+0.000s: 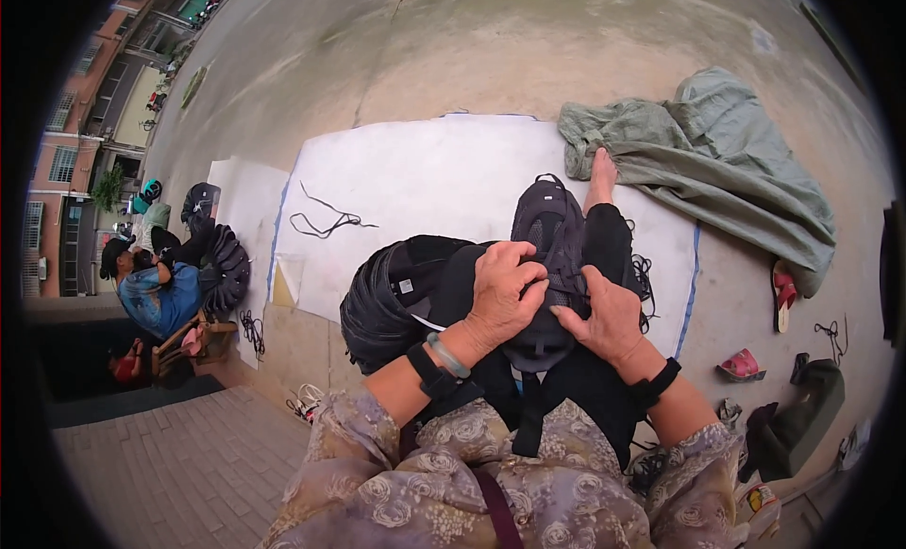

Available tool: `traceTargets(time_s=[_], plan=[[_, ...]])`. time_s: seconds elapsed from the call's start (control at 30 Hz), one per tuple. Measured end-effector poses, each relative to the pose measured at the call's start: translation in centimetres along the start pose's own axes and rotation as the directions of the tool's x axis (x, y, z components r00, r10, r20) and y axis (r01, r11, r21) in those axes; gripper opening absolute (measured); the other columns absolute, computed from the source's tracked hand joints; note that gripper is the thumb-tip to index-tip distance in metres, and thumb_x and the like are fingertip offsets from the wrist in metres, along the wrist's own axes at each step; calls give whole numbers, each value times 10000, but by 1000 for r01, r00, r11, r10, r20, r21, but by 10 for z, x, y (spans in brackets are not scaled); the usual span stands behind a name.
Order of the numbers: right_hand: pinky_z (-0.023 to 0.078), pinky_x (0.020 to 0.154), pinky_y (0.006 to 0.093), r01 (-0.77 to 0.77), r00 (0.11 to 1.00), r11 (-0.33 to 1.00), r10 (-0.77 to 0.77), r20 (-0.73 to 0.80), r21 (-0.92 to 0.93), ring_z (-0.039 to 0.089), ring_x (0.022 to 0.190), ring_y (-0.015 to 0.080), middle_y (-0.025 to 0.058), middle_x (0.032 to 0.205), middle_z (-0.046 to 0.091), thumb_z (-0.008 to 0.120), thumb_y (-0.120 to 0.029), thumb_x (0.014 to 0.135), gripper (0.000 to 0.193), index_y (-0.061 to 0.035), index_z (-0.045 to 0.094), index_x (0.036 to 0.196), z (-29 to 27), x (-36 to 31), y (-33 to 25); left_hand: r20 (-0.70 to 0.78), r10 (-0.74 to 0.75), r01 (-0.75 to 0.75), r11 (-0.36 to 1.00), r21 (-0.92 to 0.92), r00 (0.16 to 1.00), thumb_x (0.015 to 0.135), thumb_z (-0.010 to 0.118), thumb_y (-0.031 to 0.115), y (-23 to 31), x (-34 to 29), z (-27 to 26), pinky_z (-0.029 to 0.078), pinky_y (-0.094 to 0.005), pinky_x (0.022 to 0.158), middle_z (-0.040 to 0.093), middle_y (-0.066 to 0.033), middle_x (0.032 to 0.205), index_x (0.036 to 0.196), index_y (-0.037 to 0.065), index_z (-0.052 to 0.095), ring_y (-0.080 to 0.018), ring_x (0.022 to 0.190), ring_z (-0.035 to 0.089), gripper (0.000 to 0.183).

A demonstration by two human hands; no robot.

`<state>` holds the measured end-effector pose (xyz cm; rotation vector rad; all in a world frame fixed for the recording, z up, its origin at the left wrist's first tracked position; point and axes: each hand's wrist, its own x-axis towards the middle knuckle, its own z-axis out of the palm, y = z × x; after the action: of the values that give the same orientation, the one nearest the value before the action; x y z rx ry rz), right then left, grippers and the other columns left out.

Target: Insert and thread laces into a black sneaker.

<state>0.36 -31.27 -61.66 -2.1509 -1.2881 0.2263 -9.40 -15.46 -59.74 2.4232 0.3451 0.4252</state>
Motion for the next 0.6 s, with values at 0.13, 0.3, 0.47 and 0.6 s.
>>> traceTargets(time_s=[0.13,0.3,0.47,0.6], plan=[[477,609,363,-317,948,927,308,77,200,595,712,280,125,803,584,739,-375,649,679,10,471,1141,15,-2,1,12,75,-76,993,90,997,691,655,119,7,8,21,306,-457,943,558,-96,1112,757,71,645,-344,1094,454,82],[467,637,393,-399,917,852,364,166,340,585,703,309,146,773,569,665,-192,677,512,24,502,1112,10,-2,2,56,78,-87,980,179,995,678,630,120,3,7,32,280,-517,945,524,-113,1171,755,51,631,-344,1138,409,104],[461,668,438,-335,942,895,319,103,295,585,744,372,194,802,586,571,-102,683,382,16,531,1044,9,1,4,113,78,-102,967,232,991,671,635,119,7,6,32,271,-566,939,490,-105,1241,764,48,619,-351,1173,387,118],[467,592,372,-222,974,924,228,20,312,584,626,321,169,666,562,561,-48,655,359,28,570,1006,13,4,11,122,72,-99,967,234,990,673,636,118,9,7,33,267,-589,932,480,-101,1258,746,42,605,-358,1186,378,109]])
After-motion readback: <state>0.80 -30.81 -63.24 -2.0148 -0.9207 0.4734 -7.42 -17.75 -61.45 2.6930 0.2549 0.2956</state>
